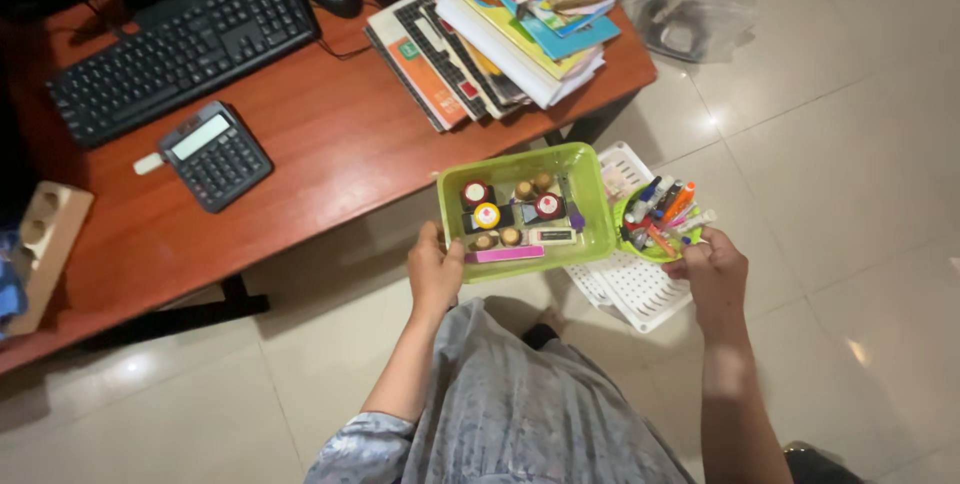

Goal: The person gathers various stationary items including pens, markers, a calculator, and stamps from a cluttered desk and places them into a green container and a small circular holder.

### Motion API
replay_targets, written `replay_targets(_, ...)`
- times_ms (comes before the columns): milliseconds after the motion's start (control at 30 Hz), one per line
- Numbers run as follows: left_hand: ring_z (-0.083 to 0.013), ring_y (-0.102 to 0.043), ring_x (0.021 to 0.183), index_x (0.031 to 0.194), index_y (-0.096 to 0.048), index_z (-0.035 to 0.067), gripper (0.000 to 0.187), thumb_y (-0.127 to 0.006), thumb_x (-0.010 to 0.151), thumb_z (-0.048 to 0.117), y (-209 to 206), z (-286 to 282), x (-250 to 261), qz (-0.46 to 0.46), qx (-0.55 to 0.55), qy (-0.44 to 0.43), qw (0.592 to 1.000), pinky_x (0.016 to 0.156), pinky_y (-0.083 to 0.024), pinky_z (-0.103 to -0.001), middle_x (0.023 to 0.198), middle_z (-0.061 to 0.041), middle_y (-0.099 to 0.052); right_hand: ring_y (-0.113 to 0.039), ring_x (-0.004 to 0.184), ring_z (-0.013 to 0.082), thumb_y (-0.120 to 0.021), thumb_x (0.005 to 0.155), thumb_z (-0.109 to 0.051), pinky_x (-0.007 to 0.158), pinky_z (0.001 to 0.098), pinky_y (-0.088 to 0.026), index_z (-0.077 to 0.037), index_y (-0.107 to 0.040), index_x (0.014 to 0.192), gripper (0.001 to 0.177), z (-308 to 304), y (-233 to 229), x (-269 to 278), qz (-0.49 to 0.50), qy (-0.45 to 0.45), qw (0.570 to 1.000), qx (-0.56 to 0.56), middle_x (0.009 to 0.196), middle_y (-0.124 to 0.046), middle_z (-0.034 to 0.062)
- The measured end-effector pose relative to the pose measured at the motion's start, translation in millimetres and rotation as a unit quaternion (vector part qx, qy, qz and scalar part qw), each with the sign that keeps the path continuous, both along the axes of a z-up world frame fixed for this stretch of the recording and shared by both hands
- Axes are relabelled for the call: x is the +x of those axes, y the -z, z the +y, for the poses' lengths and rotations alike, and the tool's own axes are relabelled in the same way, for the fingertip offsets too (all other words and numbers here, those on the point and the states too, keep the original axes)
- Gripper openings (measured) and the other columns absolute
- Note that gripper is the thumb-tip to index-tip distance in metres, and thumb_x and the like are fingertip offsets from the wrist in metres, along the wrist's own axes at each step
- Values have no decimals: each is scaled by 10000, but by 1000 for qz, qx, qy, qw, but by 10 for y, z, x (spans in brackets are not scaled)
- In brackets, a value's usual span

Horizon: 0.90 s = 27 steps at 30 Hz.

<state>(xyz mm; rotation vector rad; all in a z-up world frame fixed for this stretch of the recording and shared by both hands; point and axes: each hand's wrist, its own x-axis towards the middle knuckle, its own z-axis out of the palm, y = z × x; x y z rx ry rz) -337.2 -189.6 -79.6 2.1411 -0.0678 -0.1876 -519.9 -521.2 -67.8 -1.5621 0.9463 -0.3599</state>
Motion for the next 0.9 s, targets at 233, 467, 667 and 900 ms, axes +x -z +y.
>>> replay_targets(233, -317, -689, 637, 981, -613, 22, 189, -685, 841, 127, 287, -501, -418, 23, 8, 4, 1000, 622, -528, -444, 711, -179, -688, -693, 686, 155, -543, 935, -71, 661, 275, -574, 131, -596, 1269, 393, -507, 349, -440, -30, -11, 999, -5, 843, -714, 143)
replay_targets(467, -416, -699, 737, 1038, -560, 25, 226, -664, 860, 118, 700, -851, -441, -8, 38, 55, 998, 681, -526, -515, 764, -211, -703, -699, 720, 187, -600, 965, -27, 655, 294, -584, 126, -584, 1225, 303, -798, 1220, -882, -77, 21, 997, 15, 893, -697, 155)
replay_targets(667, -462, -689, 856, 1083, -541, 26, 290, -662, 832, 103, 1042, -1147, -436, 11, 56, 76, 995, 780, -526, -537, 874, -252, -713, -718, 742, 236, -575, 992, 0, 645, 322, -600, 90, -545, 1286, 309, -871, 1378, -983, -26, 52, 998, 23, 939, -701, 198)
replay_targets(900, -435, -689, 967, 1075, -542, 36, 252, -648, 851, 81, 1341, -1513, -667, 89, 44, 33, 994, 836, -528, -505, 1020, -238, -714, -732, 740, 273, -516, 954, 72, 637, 360, -647, 110, -519, 1204, 253, -1060, 1485, -1016, 32, 26, 998, 47, 1016, -668, 234)
